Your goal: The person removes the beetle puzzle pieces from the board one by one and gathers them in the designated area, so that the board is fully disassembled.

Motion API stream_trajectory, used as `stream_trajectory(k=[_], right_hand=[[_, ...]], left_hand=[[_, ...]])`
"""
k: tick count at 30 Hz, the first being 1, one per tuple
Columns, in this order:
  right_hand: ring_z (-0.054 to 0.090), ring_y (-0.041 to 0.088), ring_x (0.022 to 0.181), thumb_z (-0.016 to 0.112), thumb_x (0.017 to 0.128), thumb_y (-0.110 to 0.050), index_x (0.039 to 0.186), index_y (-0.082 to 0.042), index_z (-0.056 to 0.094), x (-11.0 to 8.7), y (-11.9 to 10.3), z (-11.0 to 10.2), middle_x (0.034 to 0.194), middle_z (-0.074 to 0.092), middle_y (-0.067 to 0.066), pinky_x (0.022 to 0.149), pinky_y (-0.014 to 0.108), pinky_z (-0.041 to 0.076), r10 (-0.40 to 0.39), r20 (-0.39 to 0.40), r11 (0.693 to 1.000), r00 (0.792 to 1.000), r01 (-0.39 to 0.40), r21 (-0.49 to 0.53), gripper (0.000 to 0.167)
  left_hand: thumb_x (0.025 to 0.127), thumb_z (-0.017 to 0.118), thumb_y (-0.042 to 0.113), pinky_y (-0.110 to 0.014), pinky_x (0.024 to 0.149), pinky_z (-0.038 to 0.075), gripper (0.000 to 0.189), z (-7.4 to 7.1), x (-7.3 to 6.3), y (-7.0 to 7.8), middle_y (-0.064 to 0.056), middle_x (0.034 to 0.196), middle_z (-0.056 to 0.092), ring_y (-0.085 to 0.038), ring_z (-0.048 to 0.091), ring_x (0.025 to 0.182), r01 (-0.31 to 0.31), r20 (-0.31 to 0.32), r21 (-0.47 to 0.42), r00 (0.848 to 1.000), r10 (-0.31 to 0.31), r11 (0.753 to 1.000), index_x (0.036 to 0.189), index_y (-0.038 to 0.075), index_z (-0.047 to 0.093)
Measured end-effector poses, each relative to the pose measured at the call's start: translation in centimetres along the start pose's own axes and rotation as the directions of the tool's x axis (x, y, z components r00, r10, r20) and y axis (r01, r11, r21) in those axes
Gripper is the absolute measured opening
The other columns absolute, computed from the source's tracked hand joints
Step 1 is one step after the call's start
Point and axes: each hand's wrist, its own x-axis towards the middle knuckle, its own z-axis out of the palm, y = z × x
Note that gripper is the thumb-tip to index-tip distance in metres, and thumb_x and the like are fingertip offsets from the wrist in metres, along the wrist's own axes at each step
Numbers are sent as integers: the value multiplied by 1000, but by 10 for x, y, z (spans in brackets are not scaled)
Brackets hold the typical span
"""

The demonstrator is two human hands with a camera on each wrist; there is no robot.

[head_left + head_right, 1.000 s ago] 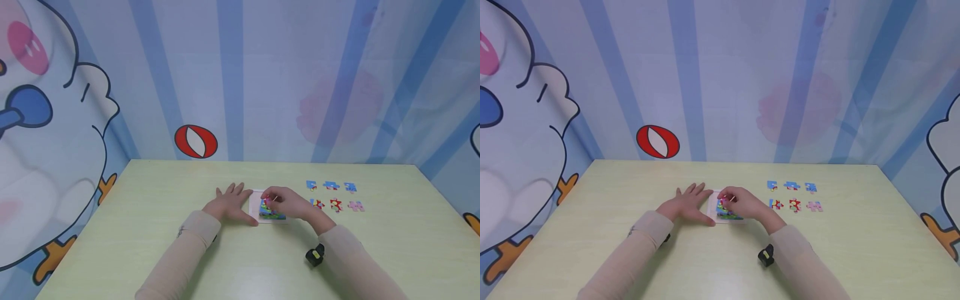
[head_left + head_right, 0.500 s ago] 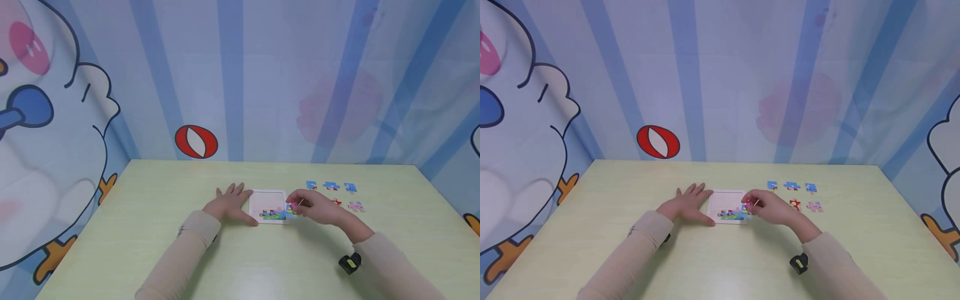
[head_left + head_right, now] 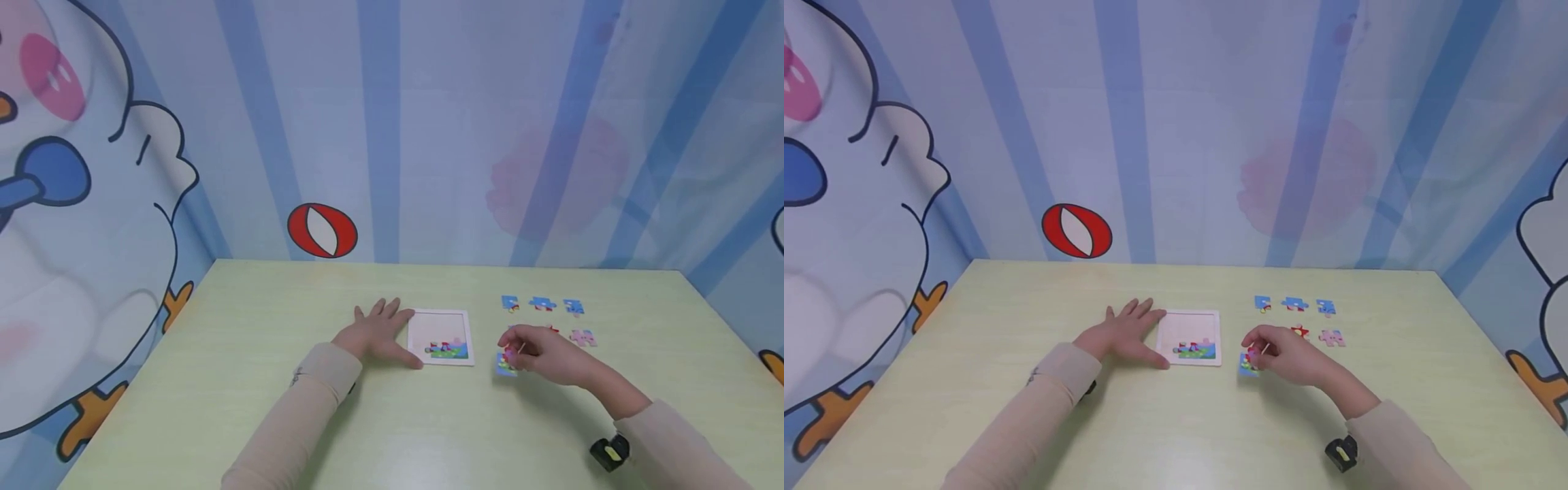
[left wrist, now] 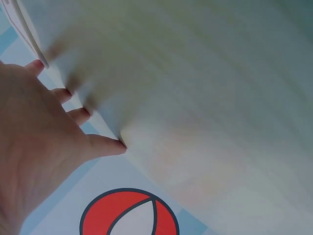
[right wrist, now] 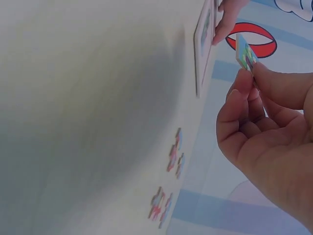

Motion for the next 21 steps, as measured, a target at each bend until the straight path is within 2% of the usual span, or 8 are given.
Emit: stream_trajectory(k=[6,13,21], right_hand=[[54,14,79,60,93,-5,107,2,56,-3,14,2,91,56,5,68,24,49,42,-14,999,999,-42,21,16],[52,18,82,63,92,-8,101,-4,59,-4,30,-2,90,56,4,68,25,48,78,-44,996,996,-79,-34,10],[50,18,84,65,91,-8,101,-2,59,-5,39,-4,90,56,4,68,23,47,91,-46,995,995,-93,-30,13]], left_hand=[[72,66,69,-70,110,5,101,-1,0,1,-7,162,11,-34,5,148,-3,-12,-12,1000,3,1000,154,27,25],[72,66,70,-70,110,4,101,-1,-1,1,-6,163,10,-34,4,148,-7,-13,-8,1000,7,1000,154,27,24],[72,66,69,-69,110,4,101,-2,-2,1,-7,162,11,-34,4,148,3,-11,-13,1000,-3,1000,154,27,24]])
